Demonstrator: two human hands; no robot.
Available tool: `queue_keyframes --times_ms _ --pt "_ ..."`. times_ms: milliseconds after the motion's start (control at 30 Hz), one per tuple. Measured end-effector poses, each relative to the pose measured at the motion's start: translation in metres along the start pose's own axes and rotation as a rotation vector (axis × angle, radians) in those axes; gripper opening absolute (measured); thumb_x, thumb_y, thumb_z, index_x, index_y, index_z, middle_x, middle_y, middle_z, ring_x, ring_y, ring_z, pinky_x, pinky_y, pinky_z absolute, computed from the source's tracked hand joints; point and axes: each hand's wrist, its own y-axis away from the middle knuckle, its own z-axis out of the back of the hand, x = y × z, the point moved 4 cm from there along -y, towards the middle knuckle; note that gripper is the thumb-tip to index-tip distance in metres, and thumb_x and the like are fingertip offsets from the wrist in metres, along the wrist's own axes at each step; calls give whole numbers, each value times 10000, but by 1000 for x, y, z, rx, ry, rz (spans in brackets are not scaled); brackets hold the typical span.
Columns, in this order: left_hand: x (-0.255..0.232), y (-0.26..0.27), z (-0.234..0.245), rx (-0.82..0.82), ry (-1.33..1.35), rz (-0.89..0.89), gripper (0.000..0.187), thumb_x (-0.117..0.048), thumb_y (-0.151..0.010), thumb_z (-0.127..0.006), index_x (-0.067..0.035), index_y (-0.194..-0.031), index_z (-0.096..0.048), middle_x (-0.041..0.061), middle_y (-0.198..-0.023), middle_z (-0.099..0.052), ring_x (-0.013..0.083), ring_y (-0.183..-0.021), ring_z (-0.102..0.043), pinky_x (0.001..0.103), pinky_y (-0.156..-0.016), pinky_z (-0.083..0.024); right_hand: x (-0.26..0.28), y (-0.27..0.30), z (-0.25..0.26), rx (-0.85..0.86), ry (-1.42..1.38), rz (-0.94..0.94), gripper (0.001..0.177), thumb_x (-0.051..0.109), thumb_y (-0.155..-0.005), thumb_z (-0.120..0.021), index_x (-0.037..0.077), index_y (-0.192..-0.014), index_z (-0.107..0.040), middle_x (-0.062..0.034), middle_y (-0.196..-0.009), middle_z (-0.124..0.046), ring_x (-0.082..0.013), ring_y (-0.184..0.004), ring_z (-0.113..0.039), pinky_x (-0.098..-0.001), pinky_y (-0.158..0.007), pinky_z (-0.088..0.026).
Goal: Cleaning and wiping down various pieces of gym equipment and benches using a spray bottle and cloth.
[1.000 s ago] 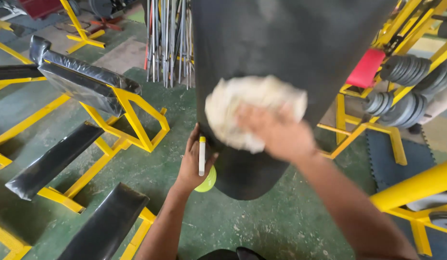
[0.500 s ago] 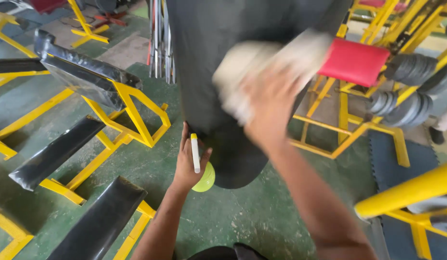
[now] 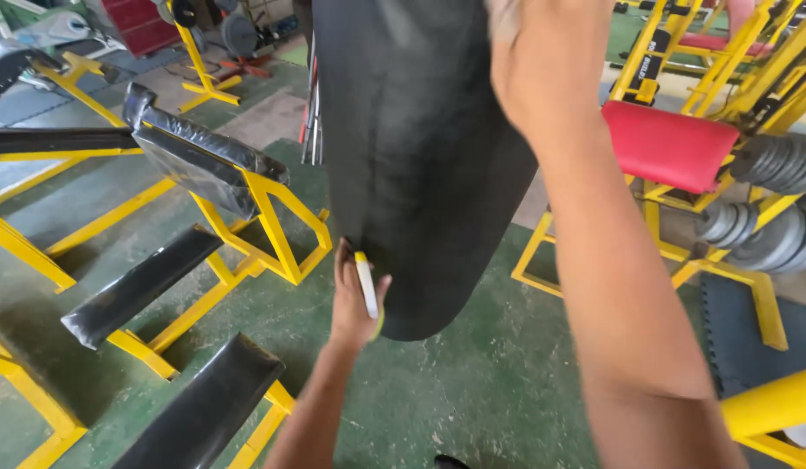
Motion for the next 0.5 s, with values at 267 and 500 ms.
queue_keyframes --times_ms 267,500 --pt "-9 9 -20 172 -73 -31 352 -165 -916 -733 77 -1118 -575 326 -1129 -551 616 -1494 -115 577 -1153 -339 48 88 -53 -383 -503 -428 768 251 -1191 -582 6 -1674 -38 -253 -1720 -2 -451 -1606 -36 -496 -1355 -98" --pt "-8 8 -11 106 -12 -107 326 -137 -923 -713 79 -1104 -549 394 -1225 -507 636 -1478 -127 583 -1144 -324 118 296 -174 -34 -415 -387 643 227 -1027 -601 -3 -1546 -299 -327 -1643 -144 -609 -1522 -143 -629 -1276 -182"
